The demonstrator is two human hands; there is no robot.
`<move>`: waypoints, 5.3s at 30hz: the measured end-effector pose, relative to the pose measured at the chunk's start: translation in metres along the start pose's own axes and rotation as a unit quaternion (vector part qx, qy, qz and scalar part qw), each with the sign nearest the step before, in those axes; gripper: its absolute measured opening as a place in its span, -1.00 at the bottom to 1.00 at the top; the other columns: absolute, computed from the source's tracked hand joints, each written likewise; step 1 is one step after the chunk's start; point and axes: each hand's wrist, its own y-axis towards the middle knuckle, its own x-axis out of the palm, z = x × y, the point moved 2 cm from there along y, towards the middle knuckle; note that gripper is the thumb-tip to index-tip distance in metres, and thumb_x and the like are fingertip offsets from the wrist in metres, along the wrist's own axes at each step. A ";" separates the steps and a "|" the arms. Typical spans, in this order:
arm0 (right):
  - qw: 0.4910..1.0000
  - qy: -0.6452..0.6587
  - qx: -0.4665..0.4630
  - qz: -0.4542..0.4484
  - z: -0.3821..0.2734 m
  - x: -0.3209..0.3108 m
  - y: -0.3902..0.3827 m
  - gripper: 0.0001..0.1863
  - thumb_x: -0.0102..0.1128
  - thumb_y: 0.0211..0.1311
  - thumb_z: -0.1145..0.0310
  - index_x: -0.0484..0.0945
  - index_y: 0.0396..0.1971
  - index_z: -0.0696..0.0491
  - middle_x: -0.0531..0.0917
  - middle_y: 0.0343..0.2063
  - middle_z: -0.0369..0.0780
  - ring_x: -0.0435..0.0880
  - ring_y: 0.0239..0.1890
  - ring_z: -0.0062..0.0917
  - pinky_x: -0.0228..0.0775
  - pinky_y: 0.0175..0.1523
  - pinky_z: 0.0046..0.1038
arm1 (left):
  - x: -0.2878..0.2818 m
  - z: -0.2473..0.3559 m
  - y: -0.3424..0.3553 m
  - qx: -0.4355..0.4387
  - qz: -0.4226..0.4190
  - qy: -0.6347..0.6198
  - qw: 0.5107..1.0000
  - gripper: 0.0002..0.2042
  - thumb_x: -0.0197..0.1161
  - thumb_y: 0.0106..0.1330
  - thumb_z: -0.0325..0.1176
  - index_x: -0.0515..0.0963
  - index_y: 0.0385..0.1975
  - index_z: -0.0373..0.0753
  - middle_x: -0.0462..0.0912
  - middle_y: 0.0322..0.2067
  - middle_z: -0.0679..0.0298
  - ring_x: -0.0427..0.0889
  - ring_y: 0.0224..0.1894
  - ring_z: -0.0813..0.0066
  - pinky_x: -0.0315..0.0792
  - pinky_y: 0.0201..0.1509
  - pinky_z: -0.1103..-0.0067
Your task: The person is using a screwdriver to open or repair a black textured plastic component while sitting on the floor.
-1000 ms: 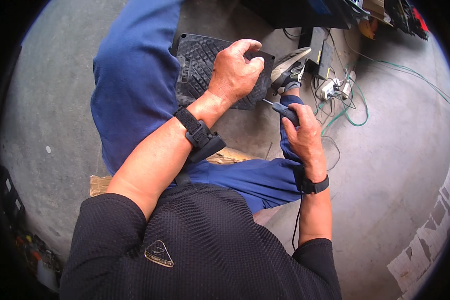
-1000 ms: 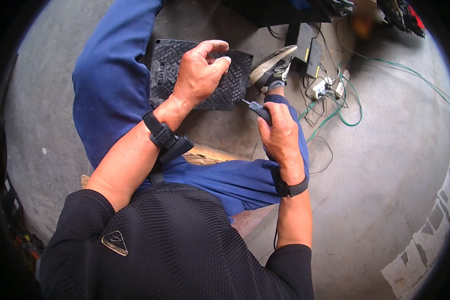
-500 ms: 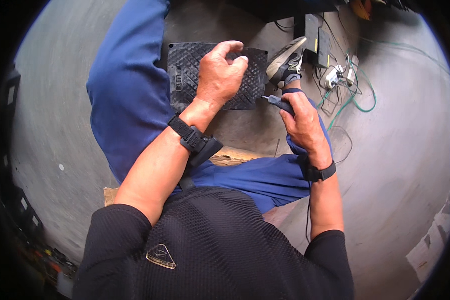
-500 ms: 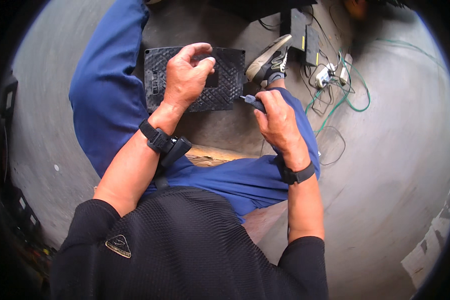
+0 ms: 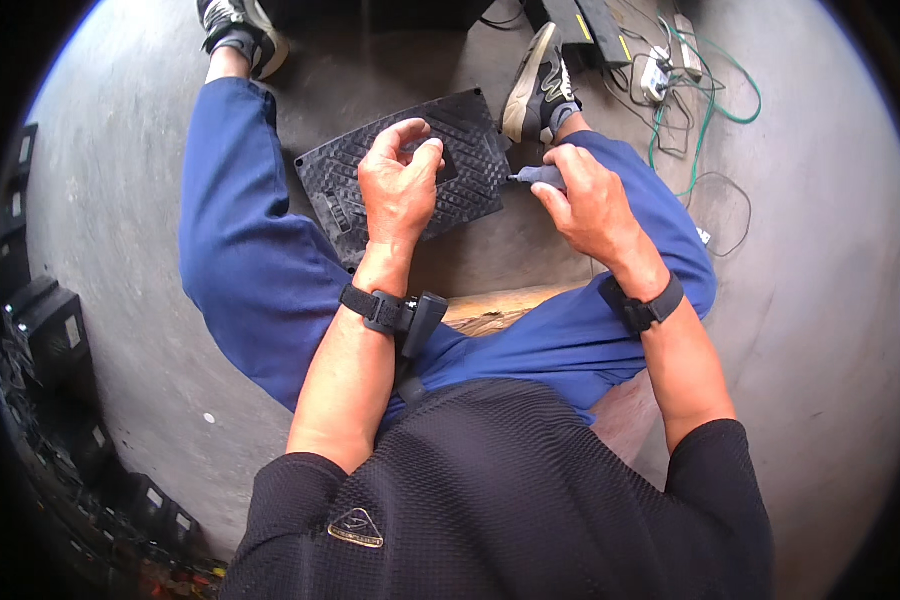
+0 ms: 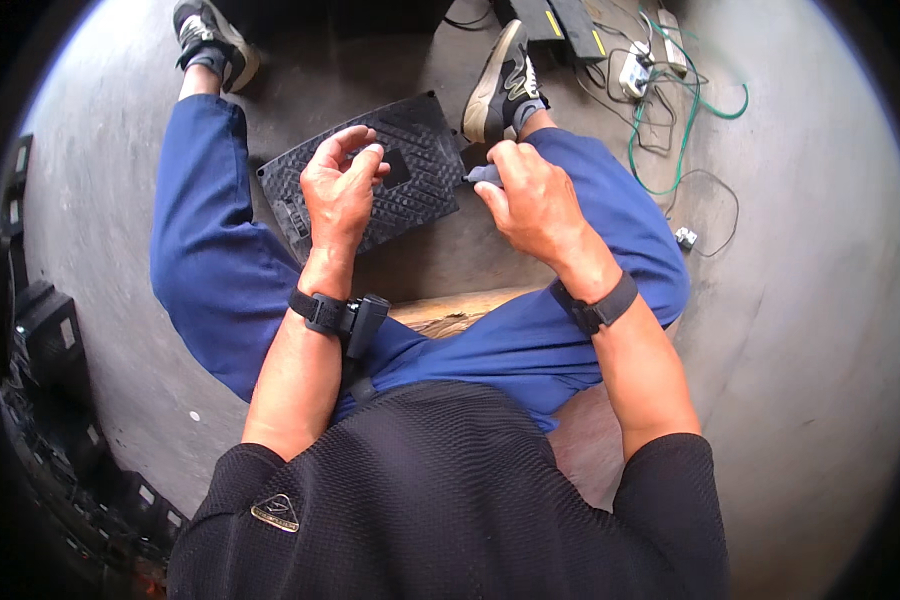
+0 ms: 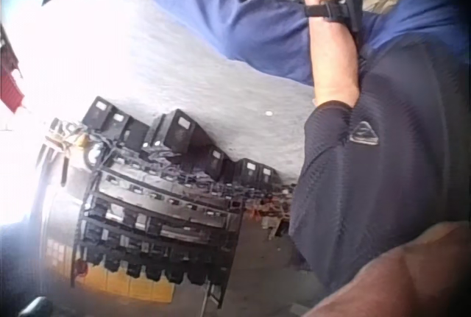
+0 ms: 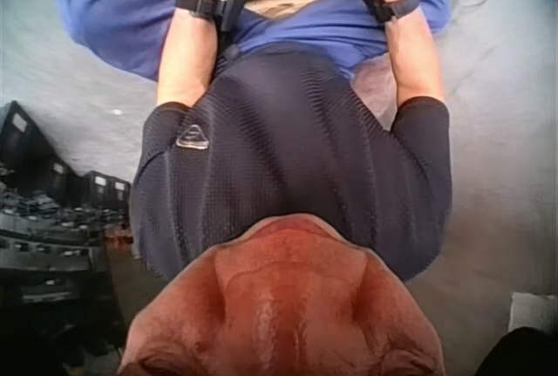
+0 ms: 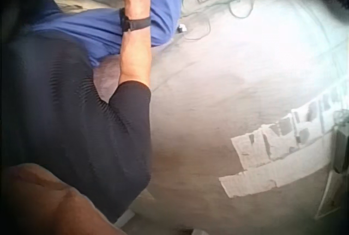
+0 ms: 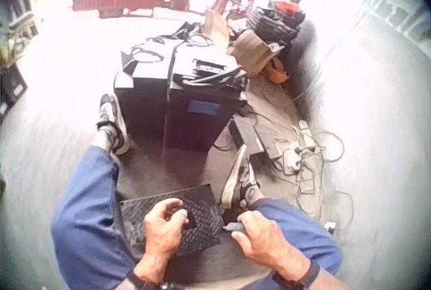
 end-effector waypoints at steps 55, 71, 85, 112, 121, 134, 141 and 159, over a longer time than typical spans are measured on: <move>0.989 0.004 -0.122 -0.081 -0.003 -0.010 -0.002 -0.67 0.30 0.09 0.54 0.49 -0.13 0.02 0.53 -0.24 -0.13 0.69 -0.23 -0.18 0.58 -0.18 -0.18 | 0.079 -0.033 -0.041 0.232 -0.181 0.169 0.940 -0.61 0.39 0.17 -0.53 0.60 0.04 -0.22 0.73 0.00 0.08 0.74 -0.01 -0.03 0.66 -0.02 0.32; 0.996 -0.004 -0.048 -0.073 -0.011 -0.019 -0.006 -0.63 0.46 0.17 0.32 0.44 -0.17 0.07 0.57 -0.37 -0.13 0.70 -0.33 -0.14 0.55 -0.28 -0.16 | 0.074 -0.031 -0.031 0.265 -0.198 0.197 0.923 -0.64 0.26 0.10 -0.63 0.65 -0.06 -0.23 0.76 -0.14 0.07 0.78 -0.13 0.02 0.65 -0.09 0.35; 0.999 -0.004 -0.020 -0.045 0.005 -0.010 -0.003 -0.66 0.37 0.29 0.23 0.43 -0.15 0.08 0.66 -0.37 -0.08 0.71 -0.33 -0.05 0.56 -0.29 -0.10 | 0.079 -0.017 -0.019 0.217 -0.281 0.252 0.900 -0.67 0.27 0.24 -0.48 0.63 0.02 -0.16 0.75 -0.09 0.07 0.73 -0.05 -0.05 0.62 0.01 0.20; 0.993 -0.028 -0.053 -0.097 -0.002 -0.021 0.003 -0.72 0.33 0.19 0.41 0.48 -0.13 0.04 0.53 -0.30 -0.13 0.65 -0.22 -0.13 0.55 -0.17 -0.15 | 0.075 -0.025 -0.029 0.238 -0.222 0.168 0.930 -0.64 0.38 0.17 -0.51 0.60 0.00 -0.20 0.72 -0.01 0.09 0.73 -0.02 -0.01 0.65 0.01 0.30; 0.991 -0.056 -0.095 -0.079 -0.007 -0.024 0.007 -0.70 0.40 0.19 0.32 0.48 -0.16 0.04 0.61 -0.37 -0.15 0.69 -0.29 -0.17 0.55 -0.21 -0.16 | 0.081 -0.031 -0.033 0.244 -0.203 0.127 0.940 -0.54 0.45 0.16 -0.52 0.60 0.10 -0.18 0.75 -0.02 0.10 0.79 -0.26 0.21 0.65 -0.19 0.44; 0.992 -0.027 -0.050 -0.110 -0.011 -0.034 0.009 -0.68 0.43 0.13 0.40 0.51 -0.15 0.03 0.59 -0.36 -0.19 0.69 -0.27 -0.20 0.55 -0.22 -0.19 | 0.084 -0.032 -0.031 0.238 -0.192 0.135 0.942 -0.53 0.49 0.07 -0.46 0.63 0.05 -0.18 0.76 -0.05 0.09 0.80 -0.22 0.12 0.67 -0.17 0.41; 0.991 -0.045 -0.081 -0.096 -0.017 -0.033 0.011 -0.63 0.47 0.11 0.39 0.52 -0.11 0.03 0.65 -0.39 -0.21 0.72 -0.29 -0.21 0.56 -0.22 -0.19 | 0.084 -0.025 -0.034 0.216 -0.196 0.107 0.950 -0.62 0.41 0.08 -0.44 0.60 -0.04 -0.15 0.75 -0.08 0.18 0.75 -0.10 0.01 0.66 -0.10 0.28; 0.990 -0.059 -0.060 -0.111 -0.008 -0.032 0.009 -0.55 0.47 0.07 0.42 0.55 0.00 0.00 0.59 -0.34 -0.19 0.66 -0.23 -0.21 0.55 -0.17 -0.20 | 0.086 -0.020 -0.034 0.267 -0.181 0.109 0.940 -0.50 0.52 0.08 -0.39 0.61 0.09 -0.22 0.74 -0.01 0.11 0.79 -0.26 0.18 0.66 -0.24 0.44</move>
